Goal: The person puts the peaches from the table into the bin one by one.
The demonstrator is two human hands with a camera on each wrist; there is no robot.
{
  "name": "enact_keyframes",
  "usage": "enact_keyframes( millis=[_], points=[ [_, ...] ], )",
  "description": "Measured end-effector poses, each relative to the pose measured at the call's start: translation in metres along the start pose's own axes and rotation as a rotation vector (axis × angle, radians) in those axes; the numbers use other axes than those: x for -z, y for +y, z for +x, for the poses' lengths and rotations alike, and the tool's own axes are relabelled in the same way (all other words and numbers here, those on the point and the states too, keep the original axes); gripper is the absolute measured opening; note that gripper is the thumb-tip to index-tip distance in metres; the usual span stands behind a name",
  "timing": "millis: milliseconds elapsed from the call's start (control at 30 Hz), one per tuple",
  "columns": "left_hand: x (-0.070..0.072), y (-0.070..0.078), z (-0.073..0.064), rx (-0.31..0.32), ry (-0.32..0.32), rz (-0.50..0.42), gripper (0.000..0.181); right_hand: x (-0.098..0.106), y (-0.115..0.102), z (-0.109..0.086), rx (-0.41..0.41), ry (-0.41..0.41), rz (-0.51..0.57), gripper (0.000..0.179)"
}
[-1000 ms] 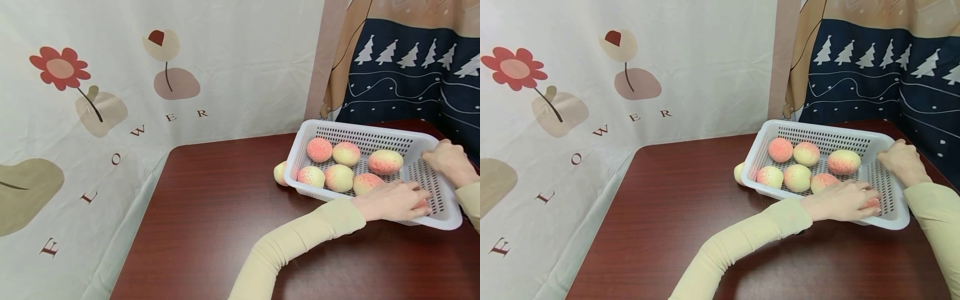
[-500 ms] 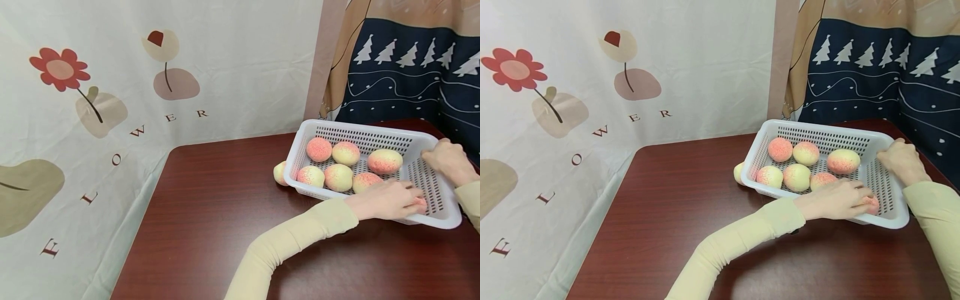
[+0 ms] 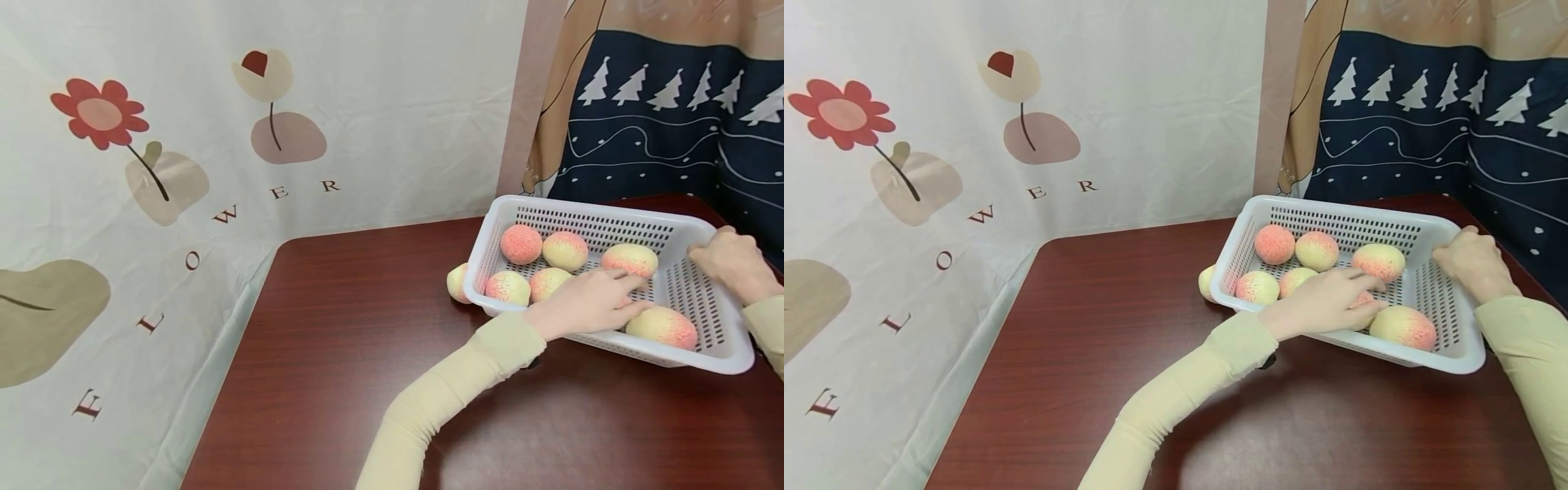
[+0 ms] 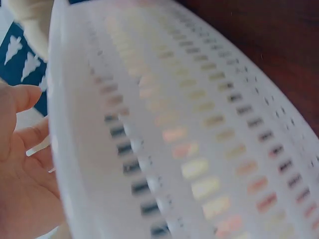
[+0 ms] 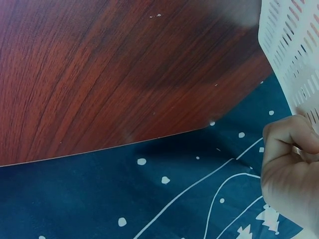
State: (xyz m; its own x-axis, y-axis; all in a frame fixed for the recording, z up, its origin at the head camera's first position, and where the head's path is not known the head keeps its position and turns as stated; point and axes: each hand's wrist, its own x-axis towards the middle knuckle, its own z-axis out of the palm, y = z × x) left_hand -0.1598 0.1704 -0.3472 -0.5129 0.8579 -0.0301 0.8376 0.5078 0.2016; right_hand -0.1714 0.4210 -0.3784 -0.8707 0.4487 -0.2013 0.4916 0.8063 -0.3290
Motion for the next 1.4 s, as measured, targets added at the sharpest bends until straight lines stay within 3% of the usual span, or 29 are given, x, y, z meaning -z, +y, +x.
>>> enact_keyframes(
  millis=[200, 467, 633, 900, 1200, 1400],
  points=[
    [0.01, -0.026, -0.018, 0.043, 0.092, -0.067, 0.032, -0.001, 0.002, 0.001, -0.006, -0.006, 0.017, 0.061],
    [0.016, -0.063, -0.044, 0.139, 0.213, -0.072, 0.039, -0.002, 0.004, 0.002, -0.014, -0.013, 0.015, 0.061],
    [0.011, -0.091, -0.064, 0.146, 0.341, -0.044, 0.032, -0.003, 0.004, 0.002, -0.005, -0.008, 0.009, 0.062],
    [-0.001, -0.132, -0.09, 0.241, 0.485, -0.05, 0.031, -0.002, 0.002, 0.0, -0.013, -0.005, 0.019, 0.061],
    [-0.025, -0.165, -0.105, 0.352, 0.561, -0.17, 0.029, 0.0, 0.0, -0.001, -0.009, -0.01, 0.003, 0.062],
    [-0.04, -0.176, -0.109, 0.387, 0.534, -0.249, 0.033, 0.0, 0.001, 0.001, 0.005, -0.007, 0.009, 0.063]
  ],
)
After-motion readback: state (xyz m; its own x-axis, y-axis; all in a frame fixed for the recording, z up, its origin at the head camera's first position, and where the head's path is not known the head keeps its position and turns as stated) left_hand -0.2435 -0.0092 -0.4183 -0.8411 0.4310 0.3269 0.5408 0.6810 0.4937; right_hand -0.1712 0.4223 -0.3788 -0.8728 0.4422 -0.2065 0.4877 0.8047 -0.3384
